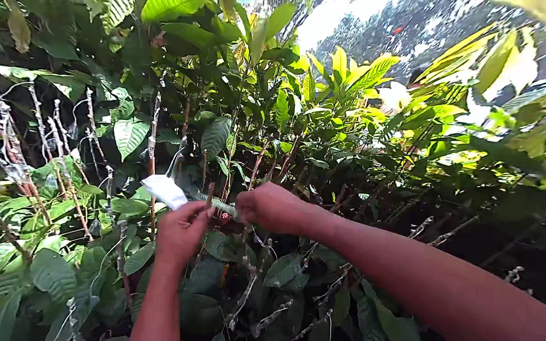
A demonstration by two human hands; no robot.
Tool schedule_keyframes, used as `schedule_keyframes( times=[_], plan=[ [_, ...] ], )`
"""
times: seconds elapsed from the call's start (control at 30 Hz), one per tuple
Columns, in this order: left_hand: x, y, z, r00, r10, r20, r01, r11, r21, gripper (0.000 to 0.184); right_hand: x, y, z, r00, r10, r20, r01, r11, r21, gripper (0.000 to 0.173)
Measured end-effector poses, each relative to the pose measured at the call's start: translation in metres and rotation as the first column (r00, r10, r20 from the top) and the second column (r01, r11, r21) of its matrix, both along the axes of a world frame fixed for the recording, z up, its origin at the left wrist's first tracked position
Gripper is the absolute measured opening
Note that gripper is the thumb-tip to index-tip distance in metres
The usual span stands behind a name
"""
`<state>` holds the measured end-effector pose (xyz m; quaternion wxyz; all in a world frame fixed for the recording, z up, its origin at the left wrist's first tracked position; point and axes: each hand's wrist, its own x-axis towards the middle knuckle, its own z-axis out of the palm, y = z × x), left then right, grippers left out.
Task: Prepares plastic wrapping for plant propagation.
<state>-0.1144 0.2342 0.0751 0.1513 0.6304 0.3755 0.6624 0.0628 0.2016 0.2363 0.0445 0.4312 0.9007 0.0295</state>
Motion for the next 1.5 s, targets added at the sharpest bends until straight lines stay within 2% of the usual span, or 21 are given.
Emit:
schedule_keyframes(
  times=[0.1,0.17,0.2,0.23,0.27,0.3,0.33,0.43,0.47,0.57,0.63,0.77,0.83,0.9,0.97,1.07,1.17,1.23,1.3,1.4,1.5],
  plan=[
    [0.015,-0.005,0.006,1.0,0.019,-0.009,-0.019,1.0,-0.019,0.03,-0.028,-0.046,0.014,0.978,0.099,-0.185,-0.121,0.987,-0.109,0.021],
    [0.027,-0.003,0.004,0.992,-0.013,-0.127,0.01,1.0,-0.024,0.028,-0.029,-0.028,0.037,0.963,0.097,-0.253,-0.127,0.986,-0.107,0.024],
    [0.029,-0.003,0.002,0.985,-0.035,-0.171,0.032,0.999,-0.023,0.029,-0.021,-0.012,0.045,0.98,0.083,-0.179,-0.09,0.995,-0.032,0.027],
    [0.028,-0.003,0.002,0.981,-0.031,-0.194,0.029,0.999,-0.013,0.03,-0.011,-0.001,0.043,0.996,0.065,-0.06,-0.058,0.991,0.118,0.027],
    [0.025,-0.002,0.004,0.982,-0.006,-0.188,0.007,1.0,0.009,0.032,-0.006,0.0,0.034,0.998,0.046,0.038,-0.054,0.963,0.264,0.024],
    [0.021,-0.003,0.006,0.986,0.02,-0.165,-0.018,1.0,0.017,0.032,-0.006,-0.007,0.024,0.996,0.058,0.063,-0.075,0.94,0.332,0.021],
    [0.02,-0.005,0.008,0.989,0.044,-0.142,-0.042,0.999,0.017,0.031,-0.013,-0.02,0.018,0.997,0.069,0.029,-0.074,0.952,0.297,0.019],
    [0.027,-0.006,0.01,0.989,0.041,-0.141,-0.037,0.999,0.03,0.03,-0.022,-0.031,0.032,0.954,0.081,-0.289,-0.082,0.997,0.007,0.016],
    [0.03,-0.006,0.009,0.985,0.016,-0.171,-0.012,1.0,0.024,0.031,-0.018,-0.024,0.037,0.953,0.092,-0.289,-0.095,0.995,0.005,0.02],
    [0.031,-0.008,0.011,0.98,0.067,-0.187,-0.052,0.995,0.082,0.035,-0.006,-0.007,0.022,0.989,0.14,0.054,-0.15,0.924,0.352,0.018],
    [0.036,-0.01,0.013,0.979,0.133,-0.152,-0.109,0.981,0.157,0.035,-0.008,-0.012,0.014,0.983,0.145,0.116,-0.18,0.898,0.401,0.013],
    [0.035,-0.008,0.014,0.965,0.245,-0.091,-0.222,0.951,0.215,0.035,0.003,-0.021,0.032,0.999,-0.015,-0.03,0.02,0.985,0.17,0.024],
    [0.028,-0.006,0.016,0.965,0.254,-0.067,-0.237,0.952,0.194,0.035,0.011,-0.04,0.039,0.986,0.022,-0.165,-0.011,0.998,0.065,0.024],
    [0.031,-0.007,0.017,0.973,0.218,-0.071,-0.204,0.965,0.162,0.033,0.009,-0.055,0.041,0.953,0.071,-0.294,-0.078,0.997,-0.013,0.017],
    [0.044,-0.009,0.017,0.98,0.163,-0.117,-0.146,0.979,0.142,0.03,0.0,-0.053,0.041,0.926,0.127,-0.355,-0.141,0.99,-0.014,0.013],
    [0.056,-0.011,0.013,0.975,0.061,-0.213,-0.028,0.988,0.154,0.03,0.002,-0.018,0.045,0.972,0.127,-0.195,-0.11,0.989,0.094,0.024],
    [0.042,-0.01,0.013,0.988,0.027,-0.153,-0.003,0.988,0.156,0.032,0.019,0.006,0.022,0.996,0.024,-0.088,-0.011,0.989,0.145,0.021],
    [0.035,-0.01,0.014,0.997,0.046,-0.064,-0.037,0.989,0.143,0.03,0.02,0.002,0.002,0.986,0.097,-0.135,-0.069,0.977,0.202,0.017],
    [0.032,-0.01,0.015,0.999,0.045,-0.001,-0.045,0.991,0.129,0.027,0.022,-0.005,-0.014,0.973,0.201,-0.113,-0.153,0.93,0.335,0.021],
    [0.031,-0.01,0.016,0.999,0.007,0.034,-0.012,0.992,0.129,0.025,0.019,-0.026,-0.012,0.983,0.179,0.029,-0.176,0.902,0.395,0.021],
    [0.038,-0.013,0.017,1.0,0.013,-0.017,-0.011,0.992,0.124,0.023,0.006,-0.053,-0.005,0.955,0.181,0.234,-0.267,0.867,0.422,0.015]
  ],
)
